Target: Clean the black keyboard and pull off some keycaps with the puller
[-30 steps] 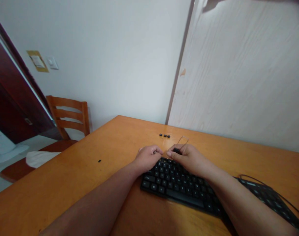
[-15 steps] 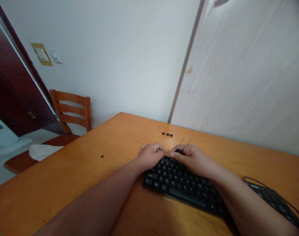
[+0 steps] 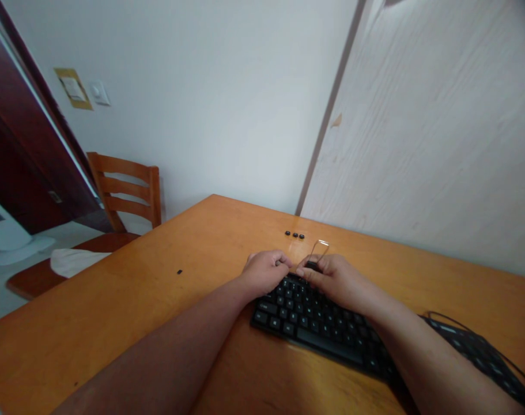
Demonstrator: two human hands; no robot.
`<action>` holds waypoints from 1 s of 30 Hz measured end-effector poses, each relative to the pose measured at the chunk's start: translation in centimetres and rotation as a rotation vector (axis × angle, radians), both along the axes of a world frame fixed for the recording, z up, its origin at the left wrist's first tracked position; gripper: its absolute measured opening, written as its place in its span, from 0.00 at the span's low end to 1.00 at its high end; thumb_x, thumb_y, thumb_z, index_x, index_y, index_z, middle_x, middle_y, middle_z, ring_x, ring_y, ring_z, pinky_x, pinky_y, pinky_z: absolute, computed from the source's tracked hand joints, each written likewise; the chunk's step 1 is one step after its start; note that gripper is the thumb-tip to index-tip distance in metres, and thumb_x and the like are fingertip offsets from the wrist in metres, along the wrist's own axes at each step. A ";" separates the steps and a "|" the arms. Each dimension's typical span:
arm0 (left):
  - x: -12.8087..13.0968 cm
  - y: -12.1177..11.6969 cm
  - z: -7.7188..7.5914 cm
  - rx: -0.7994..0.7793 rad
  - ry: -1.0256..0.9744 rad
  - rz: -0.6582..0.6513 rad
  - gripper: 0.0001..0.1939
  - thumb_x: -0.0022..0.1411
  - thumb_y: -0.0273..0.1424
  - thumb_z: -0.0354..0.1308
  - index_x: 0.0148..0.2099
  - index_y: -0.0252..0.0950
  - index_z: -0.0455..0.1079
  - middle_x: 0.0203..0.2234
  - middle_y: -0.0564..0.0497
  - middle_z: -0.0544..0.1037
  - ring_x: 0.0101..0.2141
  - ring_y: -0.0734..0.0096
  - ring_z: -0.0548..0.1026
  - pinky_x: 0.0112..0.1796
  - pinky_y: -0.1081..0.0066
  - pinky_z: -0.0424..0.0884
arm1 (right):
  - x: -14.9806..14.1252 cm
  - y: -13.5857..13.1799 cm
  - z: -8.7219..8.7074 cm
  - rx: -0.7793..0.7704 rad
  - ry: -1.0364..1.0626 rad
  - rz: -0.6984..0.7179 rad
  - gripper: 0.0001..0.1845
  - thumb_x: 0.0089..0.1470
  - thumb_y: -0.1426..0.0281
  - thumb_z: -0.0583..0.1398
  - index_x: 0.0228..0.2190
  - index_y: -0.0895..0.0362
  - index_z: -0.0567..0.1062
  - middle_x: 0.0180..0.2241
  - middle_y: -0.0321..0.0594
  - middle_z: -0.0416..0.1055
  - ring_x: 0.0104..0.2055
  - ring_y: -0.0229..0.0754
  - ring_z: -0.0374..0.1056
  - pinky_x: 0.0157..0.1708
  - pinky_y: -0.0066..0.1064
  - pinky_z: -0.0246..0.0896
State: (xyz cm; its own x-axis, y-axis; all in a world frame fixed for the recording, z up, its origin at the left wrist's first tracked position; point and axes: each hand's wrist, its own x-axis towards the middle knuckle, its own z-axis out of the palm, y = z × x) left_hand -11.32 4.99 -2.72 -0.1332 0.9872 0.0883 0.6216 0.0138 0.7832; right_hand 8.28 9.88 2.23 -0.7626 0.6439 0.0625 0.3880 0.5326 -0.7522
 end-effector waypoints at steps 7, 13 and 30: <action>0.0 0.0 0.0 0.006 0.040 0.000 0.12 0.58 0.39 0.55 0.39 0.43 0.79 0.32 0.54 0.81 0.36 0.66 0.76 0.35 0.73 0.68 | -0.1 -0.2 -0.2 -0.059 -0.020 -0.019 0.16 0.59 0.57 0.57 0.29 0.56 0.73 0.23 0.31 0.64 0.22 0.34 0.59 0.22 0.25 0.54; 0.1 -0.1 0.3 0.006 0.056 0.001 0.13 0.58 0.39 0.56 0.40 0.43 0.79 0.32 0.55 0.82 0.36 0.66 0.76 0.35 0.73 0.68 | 0.0 0.0 -0.6 -0.214 -0.016 -0.085 0.18 0.57 0.53 0.58 0.33 0.55 0.72 0.21 0.31 0.62 0.22 0.36 0.61 0.20 0.26 0.59; 0.3 -0.3 0.5 0.054 0.046 -0.034 0.12 0.58 0.38 0.55 0.35 0.42 0.79 0.29 0.56 0.81 0.34 0.67 0.76 0.36 0.73 0.66 | -1.3 -0.4 -1.6 0.024 0.095 -0.340 0.13 0.52 0.60 0.60 0.24 0.56 0.73 0.21 0.35 0.69 0.24 0.39 0.63 0.25 0.30 0.54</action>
